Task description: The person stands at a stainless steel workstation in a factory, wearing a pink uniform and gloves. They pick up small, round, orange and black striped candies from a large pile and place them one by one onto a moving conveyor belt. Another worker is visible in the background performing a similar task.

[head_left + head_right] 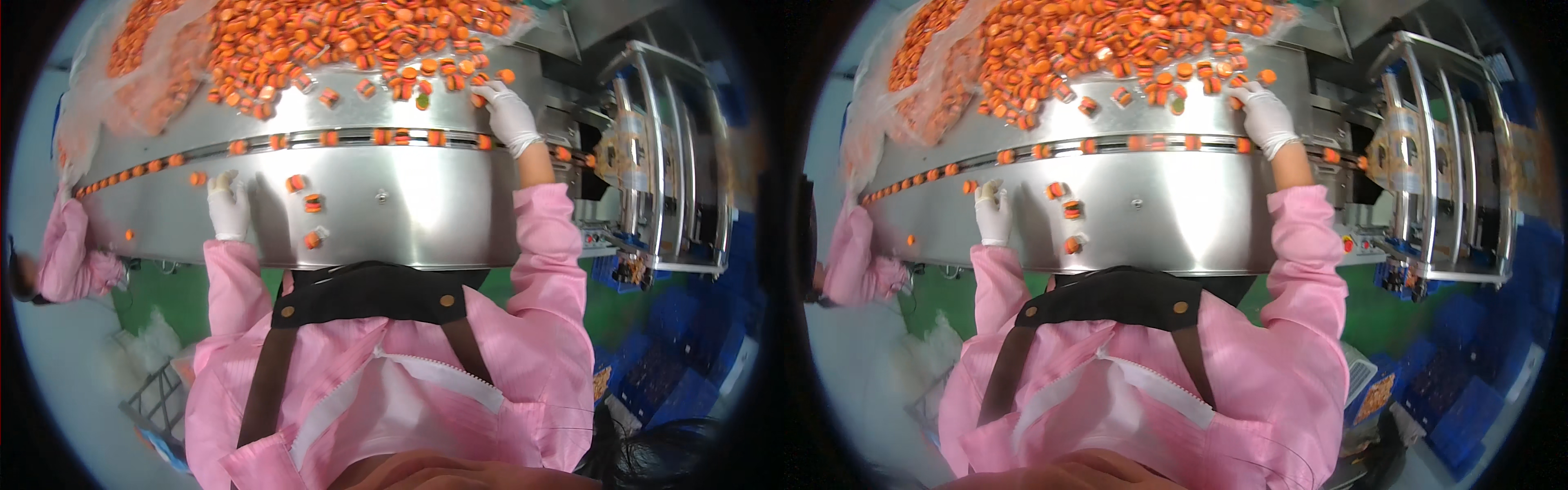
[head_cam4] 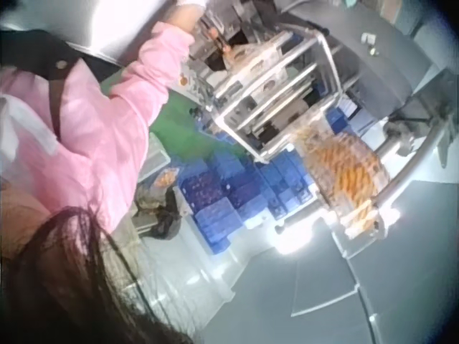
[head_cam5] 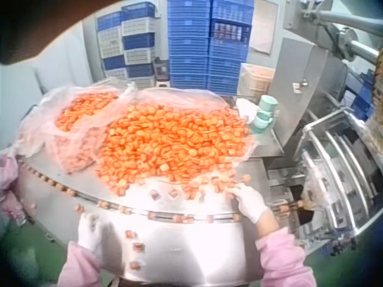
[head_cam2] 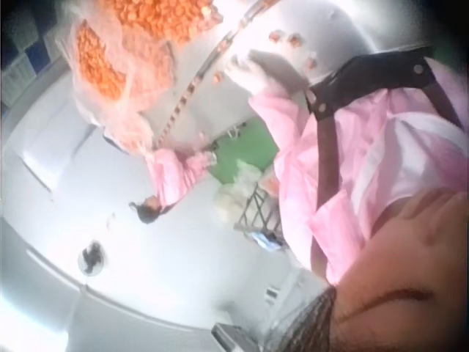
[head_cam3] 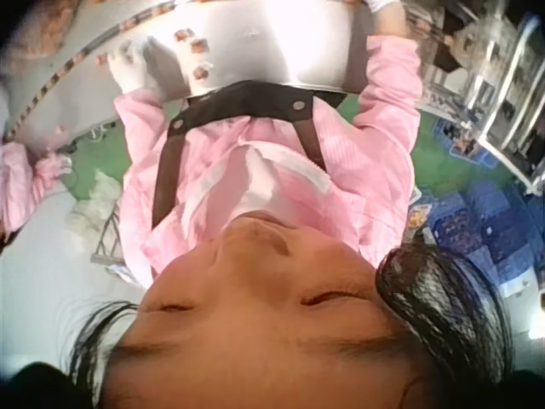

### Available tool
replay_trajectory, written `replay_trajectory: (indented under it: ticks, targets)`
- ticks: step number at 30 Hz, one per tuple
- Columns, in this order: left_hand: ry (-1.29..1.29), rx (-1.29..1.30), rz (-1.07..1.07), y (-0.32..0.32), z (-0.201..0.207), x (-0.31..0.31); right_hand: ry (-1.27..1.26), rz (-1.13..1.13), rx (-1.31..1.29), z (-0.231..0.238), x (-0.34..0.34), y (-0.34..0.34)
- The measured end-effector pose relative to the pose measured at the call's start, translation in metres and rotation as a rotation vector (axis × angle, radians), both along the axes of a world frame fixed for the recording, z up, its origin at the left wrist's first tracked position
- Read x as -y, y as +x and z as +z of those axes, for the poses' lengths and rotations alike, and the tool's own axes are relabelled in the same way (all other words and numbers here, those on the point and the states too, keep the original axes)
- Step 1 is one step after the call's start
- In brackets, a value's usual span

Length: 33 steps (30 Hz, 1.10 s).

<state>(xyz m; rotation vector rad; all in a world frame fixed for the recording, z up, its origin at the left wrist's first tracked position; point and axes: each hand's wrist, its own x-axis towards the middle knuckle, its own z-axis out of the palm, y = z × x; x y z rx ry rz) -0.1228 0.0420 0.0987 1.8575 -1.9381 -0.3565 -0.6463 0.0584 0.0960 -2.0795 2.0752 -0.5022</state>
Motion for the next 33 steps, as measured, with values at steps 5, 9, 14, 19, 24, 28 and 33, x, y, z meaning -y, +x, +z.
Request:
replay_trajectory:
  ticks: [5,9,14,19,24,28,33]
  targets:
    - [-0.142,0.069,0.209,0.052,-0.011,0.02,0.19,0.039,-0.131,0.002,0.021,-0.006]
    - [-0.091,0.124,0.414,0.071,-0.015,0.041,0.204,-0.001,-0.064,-0.004,0.02,-0.001]
    - [0.032,0.237,0.413,0.091,-0.017,0.051,0.069,-0.161,0.258,-0.008,-0.003,0.022]
    - [0.023,0.05,0.195,0.121,-0.046,0.058,-0.03,-0.063,0.642,-0.004,-0.013,0.082]
    - [-0.086,0.035,0.139,0.112,-0.058,0.059,0.299,0.245,0.867,0.009,0.011,0.205]
    - [-0.05,0.06,0.172,0.078,-0.044,0.04,0.239,0.381,0.625,0.002,0.048,0.28]
    - [-0.195,-0.092,0.191,0.077,-0.062,0.033,0.176,0.276,0.332,-0.023,0.075,0.304]
